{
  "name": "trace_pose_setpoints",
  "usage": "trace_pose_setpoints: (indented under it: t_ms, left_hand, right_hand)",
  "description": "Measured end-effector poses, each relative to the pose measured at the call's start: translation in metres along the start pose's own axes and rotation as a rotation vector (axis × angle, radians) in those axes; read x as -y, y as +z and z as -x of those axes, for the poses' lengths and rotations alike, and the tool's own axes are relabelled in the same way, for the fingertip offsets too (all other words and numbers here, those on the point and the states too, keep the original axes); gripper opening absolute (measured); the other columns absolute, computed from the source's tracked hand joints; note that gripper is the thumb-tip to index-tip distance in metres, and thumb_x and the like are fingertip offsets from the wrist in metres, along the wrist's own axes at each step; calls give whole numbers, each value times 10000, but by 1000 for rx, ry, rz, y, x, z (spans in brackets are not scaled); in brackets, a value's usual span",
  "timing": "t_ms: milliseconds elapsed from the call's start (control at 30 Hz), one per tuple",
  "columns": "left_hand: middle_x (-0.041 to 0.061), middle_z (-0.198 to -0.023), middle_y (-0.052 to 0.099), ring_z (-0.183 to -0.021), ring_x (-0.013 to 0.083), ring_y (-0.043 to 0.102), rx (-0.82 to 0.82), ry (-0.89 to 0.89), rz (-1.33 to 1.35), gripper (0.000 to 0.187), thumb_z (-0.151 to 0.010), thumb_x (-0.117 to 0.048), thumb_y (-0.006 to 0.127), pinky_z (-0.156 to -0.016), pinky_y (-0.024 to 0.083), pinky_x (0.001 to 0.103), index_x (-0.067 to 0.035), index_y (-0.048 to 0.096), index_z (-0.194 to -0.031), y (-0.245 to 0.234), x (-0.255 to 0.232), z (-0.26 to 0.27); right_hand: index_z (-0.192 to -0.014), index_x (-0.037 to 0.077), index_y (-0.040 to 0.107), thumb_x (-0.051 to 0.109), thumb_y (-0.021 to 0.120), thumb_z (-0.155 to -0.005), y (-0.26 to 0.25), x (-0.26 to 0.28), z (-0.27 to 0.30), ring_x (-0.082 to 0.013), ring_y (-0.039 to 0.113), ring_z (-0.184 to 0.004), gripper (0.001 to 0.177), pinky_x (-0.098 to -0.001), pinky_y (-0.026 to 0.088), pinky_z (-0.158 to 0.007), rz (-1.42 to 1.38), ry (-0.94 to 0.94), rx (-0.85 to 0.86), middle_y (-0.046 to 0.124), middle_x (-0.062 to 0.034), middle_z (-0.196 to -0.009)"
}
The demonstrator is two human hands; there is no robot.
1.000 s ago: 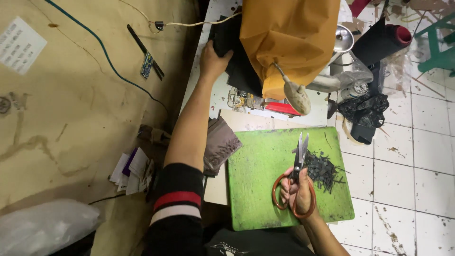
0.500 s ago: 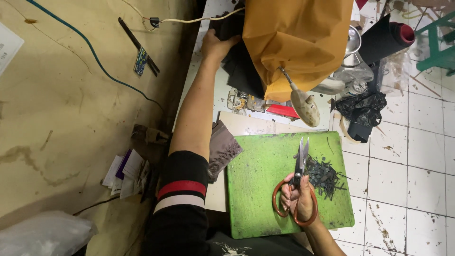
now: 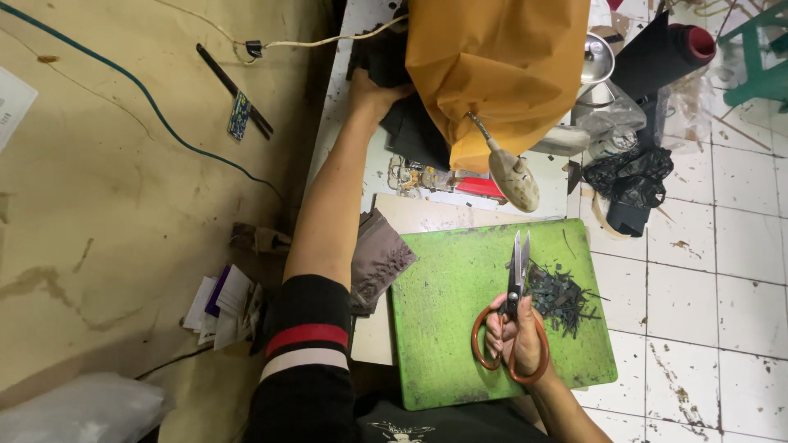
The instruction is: Trimming the edges of leather pieces using scissors at a workshop table
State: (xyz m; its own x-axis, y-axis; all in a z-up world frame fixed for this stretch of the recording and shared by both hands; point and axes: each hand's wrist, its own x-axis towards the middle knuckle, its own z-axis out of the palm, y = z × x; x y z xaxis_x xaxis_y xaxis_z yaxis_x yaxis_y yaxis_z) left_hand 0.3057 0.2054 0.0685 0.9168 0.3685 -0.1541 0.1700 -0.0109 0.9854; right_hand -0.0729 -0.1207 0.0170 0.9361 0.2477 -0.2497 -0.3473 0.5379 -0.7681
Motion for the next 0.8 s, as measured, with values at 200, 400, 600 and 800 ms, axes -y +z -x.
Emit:
trace_pose_setpoints:
  t_ms: [200,400,600,800]
  left_hand:
    - [53,-956,777,-857,138,644,49,55,-29,590,-463,-121,990,-725,560,274,-93,673,-959,10,3,10]
    - [87,-1184,779,-1084,197,720,116,-135,-29,744,-527,-124,881,-854,582,308,-104,701,-1248,12,-23,53]
    - [276,-1159,702,-1159,421,682,67,56,-85,689,-668,1,870,-922,594,511,132,593,-1285,24,-18,78]
    - [220,-1015,749,-965,302,729,-196,151,193,613,-579,31,949,-825,581,456,46,726,-1150,2,20,43]
  right_hand:
    - [-1070,29,552,584,393,-1072,6,3,1,-153,444,-378,578,-283,399,-289,11,-16,1,463,-67,-587]
    - [-1059,39,558,569,380,-1079,21,14,3,-137,468,-395,560,-267,419,-311,69,-40,23,487,-43,-594]
    - [-1113,10,500,585,307,-1107,22,6,3,-157,458,-347,607,-315,445,-279,164,-11,-186,429,-65,-580]
    - [-1106,20,509,602,323,-1096,23,5,3,-145,456,-341,611,-310,439,-276,138,-21,-180,438,-56,-577]
